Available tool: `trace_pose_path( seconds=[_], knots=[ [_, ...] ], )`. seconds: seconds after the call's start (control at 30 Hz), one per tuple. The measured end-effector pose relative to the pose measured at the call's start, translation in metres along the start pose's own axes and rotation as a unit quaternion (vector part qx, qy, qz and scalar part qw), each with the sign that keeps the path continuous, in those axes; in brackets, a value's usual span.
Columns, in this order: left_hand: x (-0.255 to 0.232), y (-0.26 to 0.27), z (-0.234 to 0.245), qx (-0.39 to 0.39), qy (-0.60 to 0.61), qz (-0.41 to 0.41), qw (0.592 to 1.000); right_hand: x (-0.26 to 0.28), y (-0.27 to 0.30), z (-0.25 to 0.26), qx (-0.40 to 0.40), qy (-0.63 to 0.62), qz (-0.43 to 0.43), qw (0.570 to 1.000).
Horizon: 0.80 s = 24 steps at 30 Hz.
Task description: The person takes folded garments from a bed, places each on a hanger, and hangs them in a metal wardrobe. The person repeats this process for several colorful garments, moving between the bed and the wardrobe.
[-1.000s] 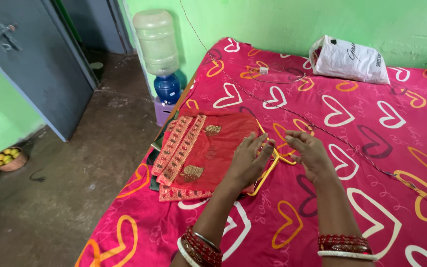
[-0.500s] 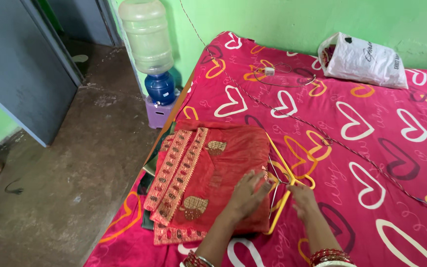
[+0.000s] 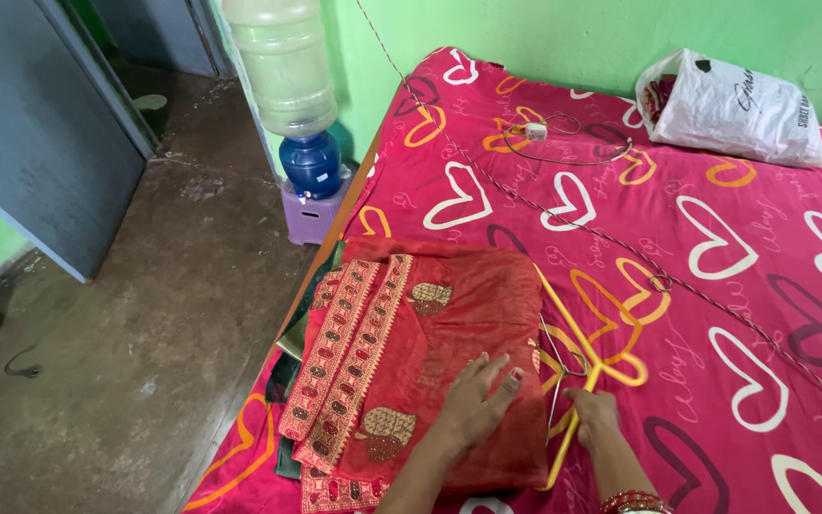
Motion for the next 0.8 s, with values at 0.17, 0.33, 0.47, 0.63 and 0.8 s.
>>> trace_pose_path(
  seconds=[0.17,0.33,0.47,0.63,0.8],
  knots=[
    [0.004,-0.002,0.004,-0.009,0.017,0.008,1.0,0.037,0.035,-0.009,-0.078,-0.038,0.185,0.979],
    [0.011,-0.008,0.002,-0.036,0.018,0.023,0.999,0.102,0.103,-0.034,-0.021,-0.025,0.28,0.96],
    [0.019,-0.014,0.001,-0.057,0.007,0.042,0.997,0.147,0.15,-0.053,0.107,-0.111,0.222,0.963],
    [0.019,-0.017,-0.002,-0.092,0.01,0.023,0.995,0.185,0.177,-0.074,0.195,-0.205,0.163,0.945],
    [0.008,-0.012,0.011,-0.11,-0.016,0.012,0.994,0.213,0.182,-0.07,0.231,-0.263,0.138,0.927]
  ],
)
Point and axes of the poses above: each hand's wrist, its own y-axis away from the middle knuckle, its own z-axis out of the back of the hand, x = y × z, the point moved 3 cm from there along -y, towards the middle knuckle, and after that the axes turned 13 degrees about z, right-handed, at the moved point
